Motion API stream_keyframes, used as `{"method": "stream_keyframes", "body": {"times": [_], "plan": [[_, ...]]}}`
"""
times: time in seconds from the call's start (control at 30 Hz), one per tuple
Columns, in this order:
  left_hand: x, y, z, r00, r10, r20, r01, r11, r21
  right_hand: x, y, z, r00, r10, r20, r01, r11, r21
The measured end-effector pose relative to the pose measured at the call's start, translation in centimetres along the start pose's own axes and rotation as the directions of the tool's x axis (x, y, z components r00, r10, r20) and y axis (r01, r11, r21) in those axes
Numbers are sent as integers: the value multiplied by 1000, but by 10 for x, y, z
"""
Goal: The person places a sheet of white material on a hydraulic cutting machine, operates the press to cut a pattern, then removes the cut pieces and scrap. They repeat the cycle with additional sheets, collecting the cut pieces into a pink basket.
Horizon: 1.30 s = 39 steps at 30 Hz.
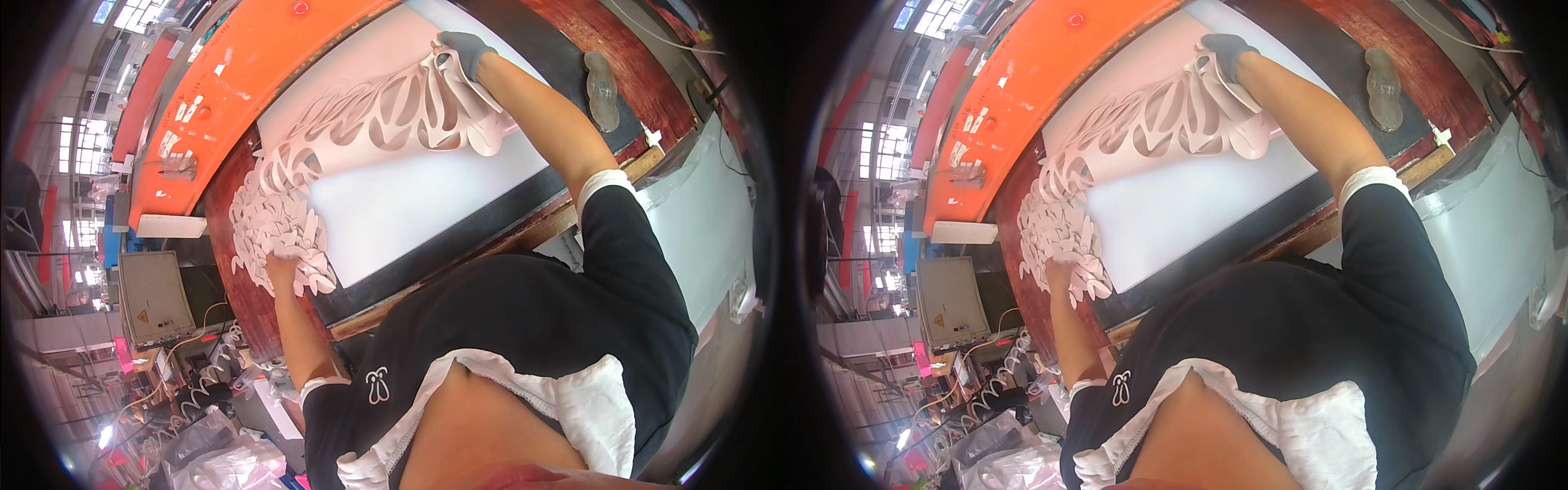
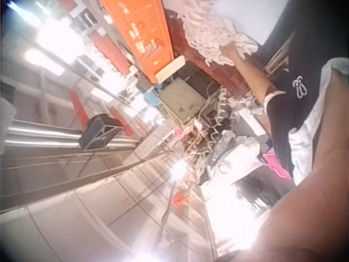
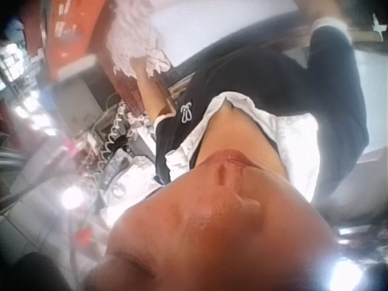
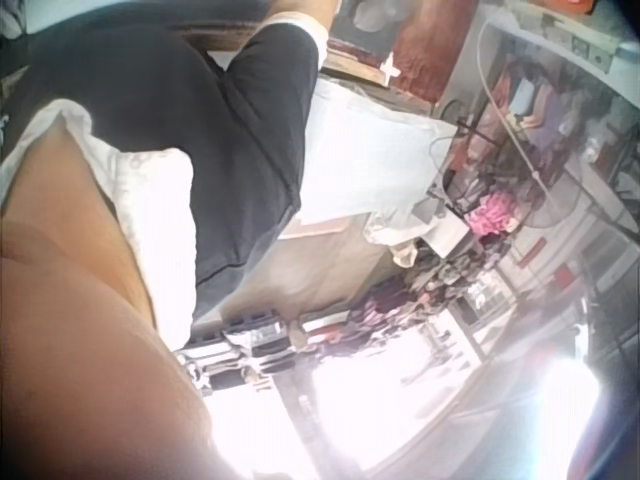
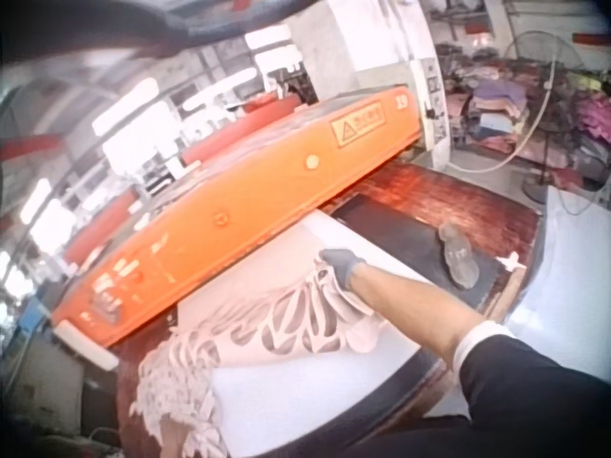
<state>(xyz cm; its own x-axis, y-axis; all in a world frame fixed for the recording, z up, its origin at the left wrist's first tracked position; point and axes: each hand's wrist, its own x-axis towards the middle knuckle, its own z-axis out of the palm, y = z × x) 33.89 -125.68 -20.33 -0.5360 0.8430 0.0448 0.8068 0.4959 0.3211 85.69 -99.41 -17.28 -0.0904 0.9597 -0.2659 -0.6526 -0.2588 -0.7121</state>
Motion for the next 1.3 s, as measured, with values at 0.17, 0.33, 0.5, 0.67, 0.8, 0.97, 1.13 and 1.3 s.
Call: {"method": "stream_keyframes", "body": {"times": [0.17,0.33,0.5,0.67,0.8,0.97,1.13,1.3], "plan": [[-24,86,-18,919,338,-204,-327,941,85,2,6,-5,999,50,-3,-50,998,-42],[-78,261,22,580,815,18,-640,469,-608,-17,7,0,998,50,44,-48,998,-44],[-106,379,77,604,795,56,-677,549,-490,-50,-12,-4,993,103,64,-81,956,-282],[-98,382,103,631,769,103,-472,486,-736,-93,-42,-48,938,-22,345,268,676,-686],[-80,369,106,634,702,325,-30,442,-897,-125,-48,-84,908,199,369,-96,956,-278],[-67,359,116,531,654,539,362,400,-842,-143,-11,-86,974,26,224,187,461,-867],[-27,338,87,480,709,516,670,84,-738,-116,4,-92,980,-183,-73,40,547,-836],[-25,330,43,687,671,280,82,312,-947,-95,18,-108,994,-92,-66,36,808,-588]]}}
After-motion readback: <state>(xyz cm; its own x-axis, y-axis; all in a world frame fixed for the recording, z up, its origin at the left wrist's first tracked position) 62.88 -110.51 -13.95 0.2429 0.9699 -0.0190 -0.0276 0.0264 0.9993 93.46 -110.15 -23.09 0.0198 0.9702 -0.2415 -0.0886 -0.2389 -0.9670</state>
